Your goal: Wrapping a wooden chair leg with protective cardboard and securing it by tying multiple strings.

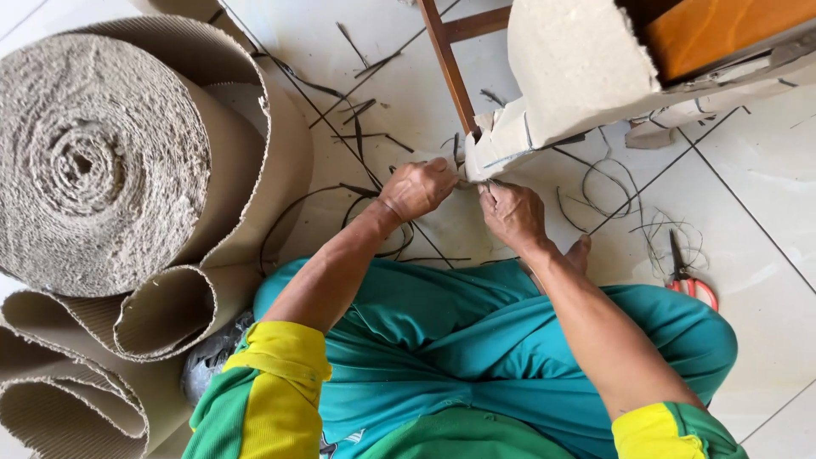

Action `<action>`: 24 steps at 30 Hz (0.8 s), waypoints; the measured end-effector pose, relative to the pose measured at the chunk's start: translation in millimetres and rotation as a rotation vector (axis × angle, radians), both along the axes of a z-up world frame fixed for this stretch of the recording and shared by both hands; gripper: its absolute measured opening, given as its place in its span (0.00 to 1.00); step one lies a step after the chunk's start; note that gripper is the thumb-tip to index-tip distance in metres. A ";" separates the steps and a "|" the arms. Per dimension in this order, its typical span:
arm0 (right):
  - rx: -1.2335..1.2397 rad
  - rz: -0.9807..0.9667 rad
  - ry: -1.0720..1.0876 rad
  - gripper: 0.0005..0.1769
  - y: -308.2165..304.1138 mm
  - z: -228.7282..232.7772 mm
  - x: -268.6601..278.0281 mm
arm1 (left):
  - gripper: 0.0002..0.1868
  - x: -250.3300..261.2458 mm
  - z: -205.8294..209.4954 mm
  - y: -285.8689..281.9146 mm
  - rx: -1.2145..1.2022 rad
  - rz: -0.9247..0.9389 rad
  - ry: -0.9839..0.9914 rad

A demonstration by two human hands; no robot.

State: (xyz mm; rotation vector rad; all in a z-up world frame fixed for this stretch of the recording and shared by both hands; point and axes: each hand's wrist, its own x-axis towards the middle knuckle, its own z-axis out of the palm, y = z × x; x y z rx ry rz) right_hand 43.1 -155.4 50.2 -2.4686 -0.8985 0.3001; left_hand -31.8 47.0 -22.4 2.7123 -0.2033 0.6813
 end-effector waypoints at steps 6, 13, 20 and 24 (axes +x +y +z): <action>0.033 -0.048 -0.007 0.22 -4.4 -3.1 -6.2 | 0.18 -7.3 -11.8 -9.6 -0.046 0.055 0.024; 0.028 -0.158 0.102 0.22 -12.4 -4.3 -9.7 | 0.21 -13.8 6.9 -18.2 -0.337 0.149 0.197; 0.054 -0.094 0.076 0.20 -12.0 4.2 -5.4 | 0.21 -14.9 4.8 -28.9 -0.415 0.182 0.297; 0.016 -0.089 0.099 0.22 -12.5 -14.8 20.9 | 0.20 -5.1 11.0 -15.8 -0.521 0.202 0.275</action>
